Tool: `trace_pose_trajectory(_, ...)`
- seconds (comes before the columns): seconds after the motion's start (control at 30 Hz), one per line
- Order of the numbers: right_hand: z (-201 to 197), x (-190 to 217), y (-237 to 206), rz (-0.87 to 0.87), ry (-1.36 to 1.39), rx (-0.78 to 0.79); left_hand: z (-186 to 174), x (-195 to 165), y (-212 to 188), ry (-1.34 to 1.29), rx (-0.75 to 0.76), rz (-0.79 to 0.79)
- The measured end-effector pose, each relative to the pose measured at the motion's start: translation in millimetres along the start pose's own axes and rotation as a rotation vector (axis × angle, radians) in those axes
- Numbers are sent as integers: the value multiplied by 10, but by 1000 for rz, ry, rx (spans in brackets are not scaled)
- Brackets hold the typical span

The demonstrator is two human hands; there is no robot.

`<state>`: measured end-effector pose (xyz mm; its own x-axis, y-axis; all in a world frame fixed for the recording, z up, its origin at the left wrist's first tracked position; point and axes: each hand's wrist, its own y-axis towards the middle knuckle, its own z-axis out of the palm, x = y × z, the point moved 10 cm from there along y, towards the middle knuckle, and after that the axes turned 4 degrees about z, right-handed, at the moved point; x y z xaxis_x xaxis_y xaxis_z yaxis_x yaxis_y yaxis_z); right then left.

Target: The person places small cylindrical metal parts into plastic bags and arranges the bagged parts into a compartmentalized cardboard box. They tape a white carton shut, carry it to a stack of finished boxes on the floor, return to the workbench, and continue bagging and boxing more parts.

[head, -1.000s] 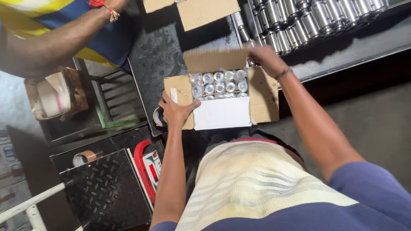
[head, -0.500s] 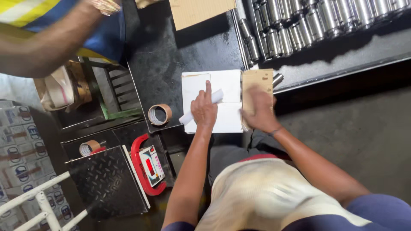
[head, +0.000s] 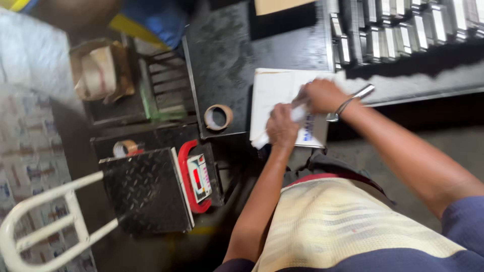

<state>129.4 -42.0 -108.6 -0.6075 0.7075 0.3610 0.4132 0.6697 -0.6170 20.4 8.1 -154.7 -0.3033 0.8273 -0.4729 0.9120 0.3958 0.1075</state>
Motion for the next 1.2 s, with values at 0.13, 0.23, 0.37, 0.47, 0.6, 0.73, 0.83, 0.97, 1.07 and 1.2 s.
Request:
trace_pose_trajectory(0.13,-291,1357,404,-571,260,-489,-131,-118,-17,-16,-45,132)
trace_pose_trajectory(0.23,553,2412,922,-591,-200,-275,-226,-95,-23,-175,1,138)
trace_pose_trajectory(0.37,649,2429,1074,-444,-129,-169,-228,-8,6,-99,45,76)
trace_pose_trajectory(0.47,-138,1456,557,-552,454,-309,-16,77,43,-73,113,-25)
trace_pose_trajectory(0.6,-361,-351,-150,16,639,-460,-328,-48,-56,-178,-353,78)
trace_pose_trajectory(0.73,111,-335,-631,-211,1016,-437,-106,-194,-62,-174,-92,212)
trace_pose_trajectory(0.83,-36,-266,-893,-273,993,-644,-129,-196,-79,-150,-67,224)
trace_pose_trajectory(0.97,-602,154,-1004,-489,392,-841,-122,-197,-63,-69,-54,217)
trace_pose_trajectory(1.07,-672,219,-502,-394,279,-559,-145,-218,-43,-89,-97,220)
trace_pose_trajectory(1.2,-455,-143,81,-46,687,-86,-251,-222,-46,-157,-210,221)
